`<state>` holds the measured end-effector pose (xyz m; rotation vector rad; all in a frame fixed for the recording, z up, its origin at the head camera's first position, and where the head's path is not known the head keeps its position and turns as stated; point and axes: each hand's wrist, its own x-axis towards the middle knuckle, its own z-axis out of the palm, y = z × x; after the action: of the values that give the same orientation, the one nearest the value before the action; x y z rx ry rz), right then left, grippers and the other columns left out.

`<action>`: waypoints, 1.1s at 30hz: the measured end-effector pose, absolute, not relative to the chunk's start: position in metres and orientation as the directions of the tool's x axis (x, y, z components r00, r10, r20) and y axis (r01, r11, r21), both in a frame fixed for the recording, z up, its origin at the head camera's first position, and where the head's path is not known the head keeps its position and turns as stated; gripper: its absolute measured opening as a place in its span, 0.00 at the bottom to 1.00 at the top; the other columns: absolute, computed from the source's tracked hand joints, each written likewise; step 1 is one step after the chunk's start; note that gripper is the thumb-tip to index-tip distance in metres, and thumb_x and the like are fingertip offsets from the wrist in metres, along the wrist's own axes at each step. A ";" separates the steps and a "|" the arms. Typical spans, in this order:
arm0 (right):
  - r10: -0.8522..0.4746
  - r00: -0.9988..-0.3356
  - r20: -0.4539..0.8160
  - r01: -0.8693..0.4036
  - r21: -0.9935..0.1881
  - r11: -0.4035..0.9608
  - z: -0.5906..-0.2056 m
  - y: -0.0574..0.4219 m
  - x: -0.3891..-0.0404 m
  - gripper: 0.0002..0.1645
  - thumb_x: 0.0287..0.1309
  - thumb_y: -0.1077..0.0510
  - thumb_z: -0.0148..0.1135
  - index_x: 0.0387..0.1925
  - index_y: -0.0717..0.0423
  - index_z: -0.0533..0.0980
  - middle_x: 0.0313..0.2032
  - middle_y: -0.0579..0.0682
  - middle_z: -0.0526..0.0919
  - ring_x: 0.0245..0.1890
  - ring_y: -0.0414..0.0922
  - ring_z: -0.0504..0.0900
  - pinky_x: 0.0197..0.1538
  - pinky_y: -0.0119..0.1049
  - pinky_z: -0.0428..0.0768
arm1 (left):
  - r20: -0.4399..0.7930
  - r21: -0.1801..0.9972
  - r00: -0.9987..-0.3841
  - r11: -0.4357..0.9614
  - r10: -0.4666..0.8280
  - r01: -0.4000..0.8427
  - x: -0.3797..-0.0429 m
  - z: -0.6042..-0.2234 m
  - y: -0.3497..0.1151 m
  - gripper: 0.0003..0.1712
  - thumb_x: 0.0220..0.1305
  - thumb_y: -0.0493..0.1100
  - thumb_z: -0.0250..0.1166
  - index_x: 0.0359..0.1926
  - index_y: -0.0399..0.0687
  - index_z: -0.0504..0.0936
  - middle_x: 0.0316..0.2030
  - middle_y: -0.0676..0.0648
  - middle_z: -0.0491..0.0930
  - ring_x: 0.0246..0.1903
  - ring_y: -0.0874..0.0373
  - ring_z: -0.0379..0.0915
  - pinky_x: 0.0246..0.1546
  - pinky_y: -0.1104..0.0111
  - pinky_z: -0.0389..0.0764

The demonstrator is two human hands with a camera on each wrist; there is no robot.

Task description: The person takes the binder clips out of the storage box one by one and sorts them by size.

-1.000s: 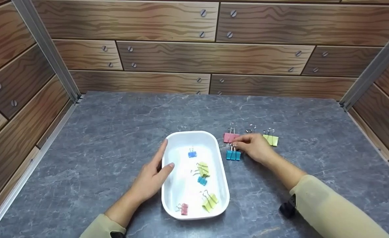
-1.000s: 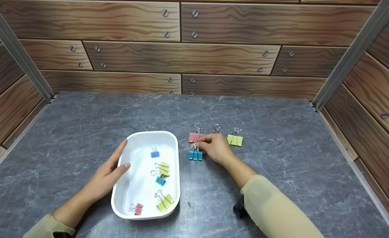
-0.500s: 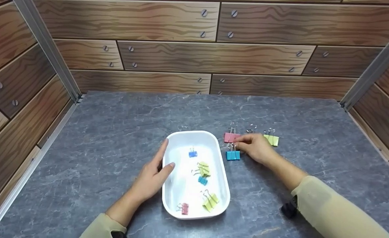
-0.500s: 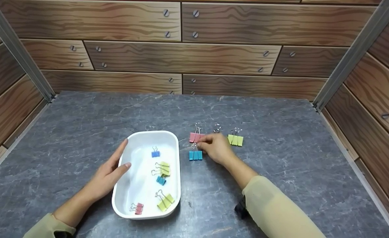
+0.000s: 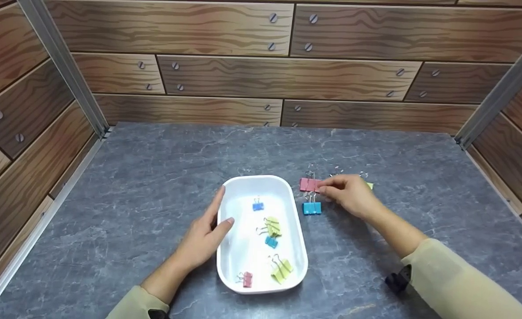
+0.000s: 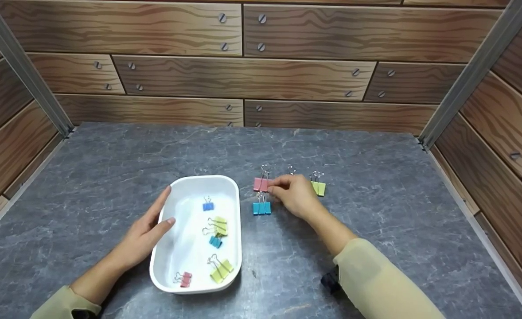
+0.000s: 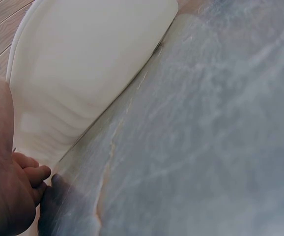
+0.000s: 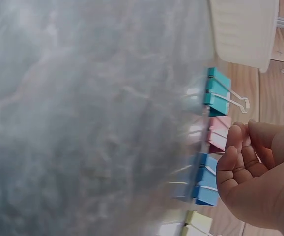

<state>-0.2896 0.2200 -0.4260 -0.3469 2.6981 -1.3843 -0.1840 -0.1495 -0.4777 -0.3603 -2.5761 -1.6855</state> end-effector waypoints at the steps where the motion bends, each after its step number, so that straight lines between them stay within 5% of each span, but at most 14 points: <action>1: -0.241 -0.970 0.030 -0.164 -0.811 0.562 -0.424 0.220 -0.289 0.13 0.71 0.60 0.69 0.49 0.66 0.88 0.33 0.53 0.88 0.32 0.44 0.83 0.33 0.30 0.79 | 0.162 0.898 -0.972 0.383 0.170 0.216 -0.184 -0.478 -0.149 0.43 0.81 0.51 0.60 0.87 0.65 0.49 0.81 0.45 0.57 0.75 0.48 0.63 0.65 0.52 0.77; 9: -0.275 -0.959 0.066 -0.210 -0.817 0.536 -0.398 0.210 -0.277 0.14 0.71 0.59 0.69 0.50 0.65 0.87 0.38 0.57 0.89 0.35 0.45 0.85 0.39 0.37 0.84 | 0.171 0.895 -0.970 0.385 0.172 0.226 -0.184 -0.478 -0.149 0.43 0.81 0.51 0.60 0.87 0.64 0.49 0.81 0.43 0.58 0.75 0.47 0.63 0.65 0.52 0.76; 16: -0.356 -0.927 0.115 -0.276 -0.853 0.442 -0.381 0.190 -0.262 0.13 0.69 0.57 0.72 0.50 0.61 0.88 0.40 0.58 0.90 0.37 0.49 0.87 0.40 0.33 0.85 | 0.170 0.900 -0.970 0.373 0.173 0.224 -0.183 -0.477 -0.149 0.42 0.81 0.50 0.60 0.86 0.64 0.50 0.81 0.44 0.57 0.76 0.46 0.62 0.67 0.51 0.75; 21: -0.473 -0.871 0.137 -0.337 -0.866 0.370 -0.378 0.177 -0.249 0.15 0.68 0.61 0.72 0.53 0.62 0.86 0.43 0.57 0.89 0.39 0.45 0.87 0.43 0.34 0.86 | 0.171 0.905 -0.968 0.360 0.184 0.228 -0.182 -0.476 -0.149 0.42 0.81 0.51 0.59 0.87 0.64 0.49 0.81 0.43 0.57 0.75 0.46 0.63 0.61 0.53 0.80; 33: -0.728 -0.678 0.098 -0.442 -0.847 0.297 -0.383 0.151 -0.226 0.18 0.64 0.61 0.76 0.55 0.58 0.87 0.41 0.47 0.91 0.44 0.44 0.88 0.50 0.37 0.86 | 0.162 0.901 -0.972 0.377 0.171 0.216 -0.183 -0.477 -0.149 0.43 0.81 0.51 0.60 0.87 0.64 0.50 0.82 0.45 0.55 0.77 0.47 0.59 0.68 0.51 0.74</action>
<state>-0.2264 0.1509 -0.3830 -1.0607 2.2644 -1.3272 -0.1831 -0.1490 -0.4772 -0.3614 -2.5718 -1.6919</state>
